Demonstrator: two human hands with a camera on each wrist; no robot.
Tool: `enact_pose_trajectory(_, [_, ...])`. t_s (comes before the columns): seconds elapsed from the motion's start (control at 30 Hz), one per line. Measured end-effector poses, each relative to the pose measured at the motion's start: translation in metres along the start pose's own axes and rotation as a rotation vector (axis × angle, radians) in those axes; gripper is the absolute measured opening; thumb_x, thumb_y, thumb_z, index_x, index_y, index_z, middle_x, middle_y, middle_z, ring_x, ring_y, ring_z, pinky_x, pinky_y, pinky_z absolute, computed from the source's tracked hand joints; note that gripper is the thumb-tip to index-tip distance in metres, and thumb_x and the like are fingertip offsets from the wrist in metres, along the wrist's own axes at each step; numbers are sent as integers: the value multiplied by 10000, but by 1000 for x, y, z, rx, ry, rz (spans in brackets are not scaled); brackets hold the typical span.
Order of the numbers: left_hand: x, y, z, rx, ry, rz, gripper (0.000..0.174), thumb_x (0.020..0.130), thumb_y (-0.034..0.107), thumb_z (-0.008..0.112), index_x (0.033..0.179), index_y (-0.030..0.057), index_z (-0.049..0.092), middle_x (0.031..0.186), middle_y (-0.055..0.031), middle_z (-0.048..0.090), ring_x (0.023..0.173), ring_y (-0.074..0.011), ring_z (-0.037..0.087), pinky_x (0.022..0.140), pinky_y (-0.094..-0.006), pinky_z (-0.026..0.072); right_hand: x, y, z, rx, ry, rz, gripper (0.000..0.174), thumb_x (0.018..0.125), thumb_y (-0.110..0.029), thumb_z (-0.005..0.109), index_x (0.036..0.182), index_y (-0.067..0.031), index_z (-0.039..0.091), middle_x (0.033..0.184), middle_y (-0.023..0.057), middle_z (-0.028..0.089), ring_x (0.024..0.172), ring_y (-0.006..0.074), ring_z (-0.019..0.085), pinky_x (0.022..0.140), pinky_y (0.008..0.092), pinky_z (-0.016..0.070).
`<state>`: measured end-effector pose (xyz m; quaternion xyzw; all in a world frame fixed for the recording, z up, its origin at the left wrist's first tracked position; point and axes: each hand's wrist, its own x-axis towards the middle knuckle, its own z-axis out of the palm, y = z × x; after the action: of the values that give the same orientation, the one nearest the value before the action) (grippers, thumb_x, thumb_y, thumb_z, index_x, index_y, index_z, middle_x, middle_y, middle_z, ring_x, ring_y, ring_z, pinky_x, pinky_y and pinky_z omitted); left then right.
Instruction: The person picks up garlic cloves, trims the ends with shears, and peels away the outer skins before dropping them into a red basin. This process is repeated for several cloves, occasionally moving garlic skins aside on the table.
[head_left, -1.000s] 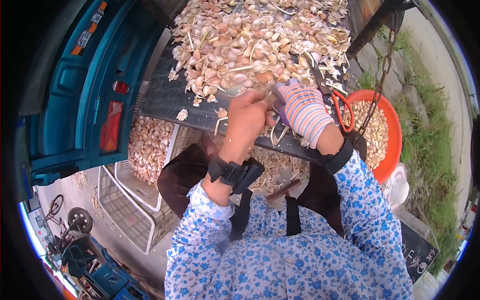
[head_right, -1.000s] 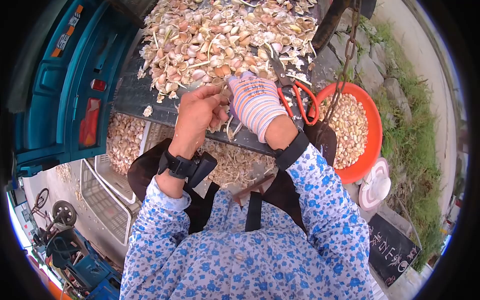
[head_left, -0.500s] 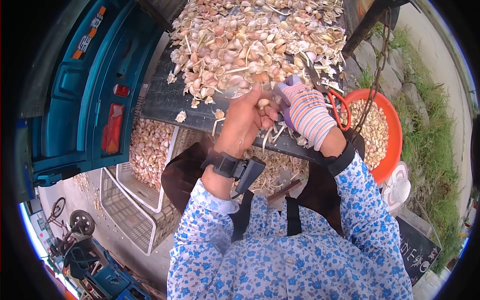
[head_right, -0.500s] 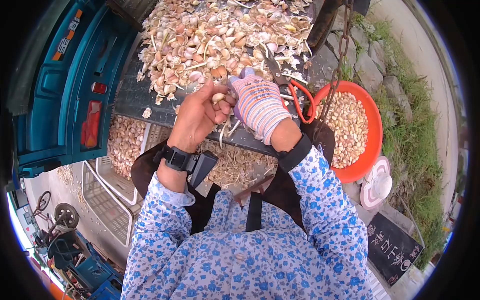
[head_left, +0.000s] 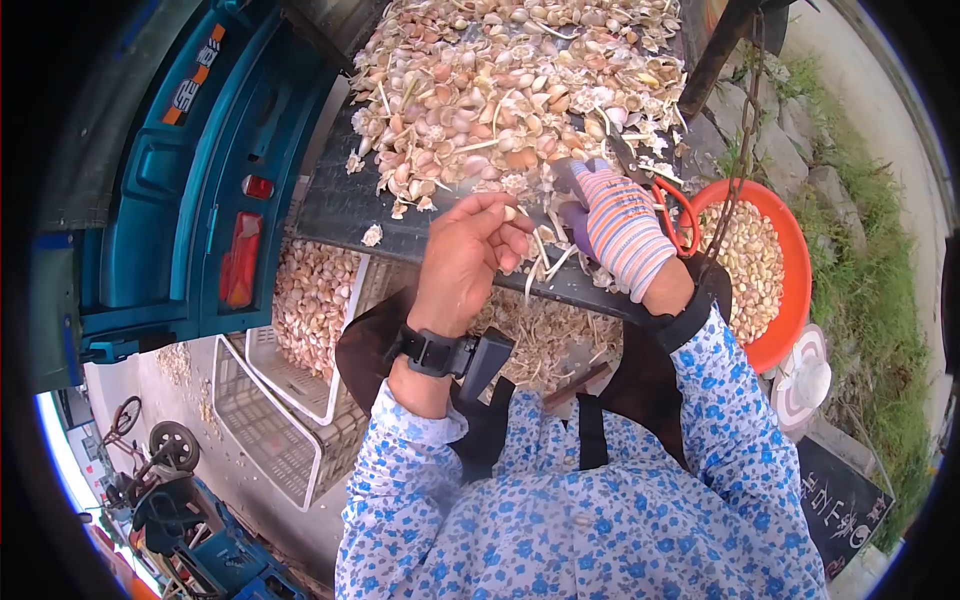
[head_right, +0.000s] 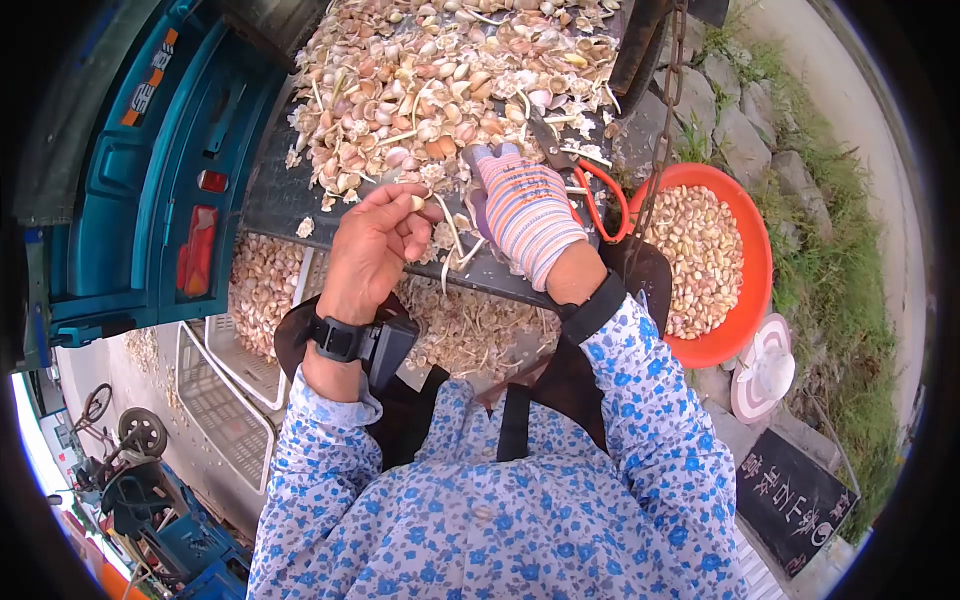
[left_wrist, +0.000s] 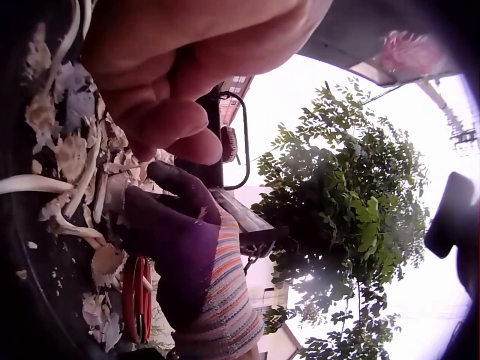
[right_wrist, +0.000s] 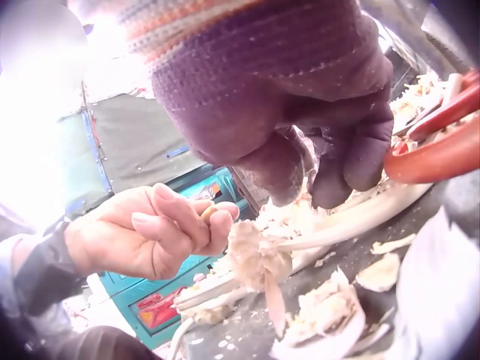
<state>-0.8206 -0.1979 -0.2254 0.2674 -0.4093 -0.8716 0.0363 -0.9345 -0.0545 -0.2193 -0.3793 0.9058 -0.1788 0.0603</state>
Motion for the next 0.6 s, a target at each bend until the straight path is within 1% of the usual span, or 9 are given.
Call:
enact_pose_trajectory(0.03, [-1, -1, 1, -24, 1, 9, 181, 933, 38, 452, 1072, -50, 527, 886, -174, 632, 632, -139, 583, 515, -232, 436, 1, 11, -5, 182, 14, 58, 433, 805, -180, 622, 1206, -42, 534, 1042, 219, 592, 912, 367, 594, 790, 402, 482])
enact_pose_trajectory(0.1, [-6, -2, 6, -74, 5, 23, 168, 930, 36, 457, 1057, -44, 533, 881, -173, 633, 619, -139, 580, 514, -240, 439, -8, 25, -14, 259, 315, 88, 425, 803, -189, 629, 1185, -27, 540, 997, 197, 603, 905, 350, 593, 793, 391, 475])
enact_pose_trajectory(0.13, [-9, -1, 9, -42, 7, 32, 161, 926, 34, 461, 1051, -38, 533, 879, -175, 633, 605, -140, 572, 519, -245, 439, -13, 30, -22, 89, 365, 167, 405, 812, -187, 622, 1174, -24, 544, 988, 188, 606, 907, 336, 594, 787, 391, 476])
enact_pose_trajectory(0.23, [-12, -7, 5, 0, 3, 54, 168, 925, 34, 460, 1058, -38, 531, 885, -177, 631, 607, -141, 568, 525, -236, 433, -27, 32, -41, -229, 120, 318, 379, 814, -248, 579, 1126, -33, 566, 1050, 208, 582, 975, 350, 578, 828, 436, 470])
enact_pose_trajectory(0.3, [-15, -8, 0, -71, -42, 70, 155, 926, 52, 470, 1044, -26, 534, 879, -178, 628, 597, -142, 556, 530, -248, 427, -36, 29, -36, -437, 25, 163, 359, 802, -247, 585, 1094, -39, 571, 1063, 183, 584, 983, 319, 575, 803, 414, 474])
enact_pose_trajectory(0.37, [-18, -13, -10, -213, -82, 76, 148, 927, 65, 479, 1031, -21, 538, 875, -179, 627, 595, -143, 552, 533, -258, 426, -37, 20, -31, -468, -101, 232, 316, 818, -195, 558, 1093, -41, 562, 1060, 185, 585, 987, 304, 574, 795, 398, 479])
enact_pose_trajectory(0.4, [-22, -12, -13, -298, -134, 102, 143, 929, 80, 487, 1017, -17, 543, 917, -180, 622, 643, -143, 557, 552, -263, 429, -38, 18, -32, -454, -125, 262, 308, 827, -179, 541, 1101, -38, 554, 1060, 188, 587, 984, 307, 582, 793, 399, 485])
enact_pose_trajectory(0.53, [-38, -7, -12, -357, -27, 129, 129, 924, 55, 481, 1015, -11, 547, 1000, -171, 605, 744, -141, 560, 587, -248, 437, -37, 12, -39, -378, -203, 345, 315, 840, -152, 518, 1128, -26, 530, 1052, 204, 600, 962, 321, 613, 798, 398, 501])
enact_pose_trajectory(0.6, [-40, -8, -9, -276, 25, 113, 128, 921, 42, 481, 1016, -12, 548, 972, -169, 608, 708, -140, 555, 562, -238, 433, -35, 11, -39, -327, -210, 374, 324, 839, -152, 518, 1133, -18, 522, 1044, 217, 609, 956, 331, 620, 810, 401, 500])
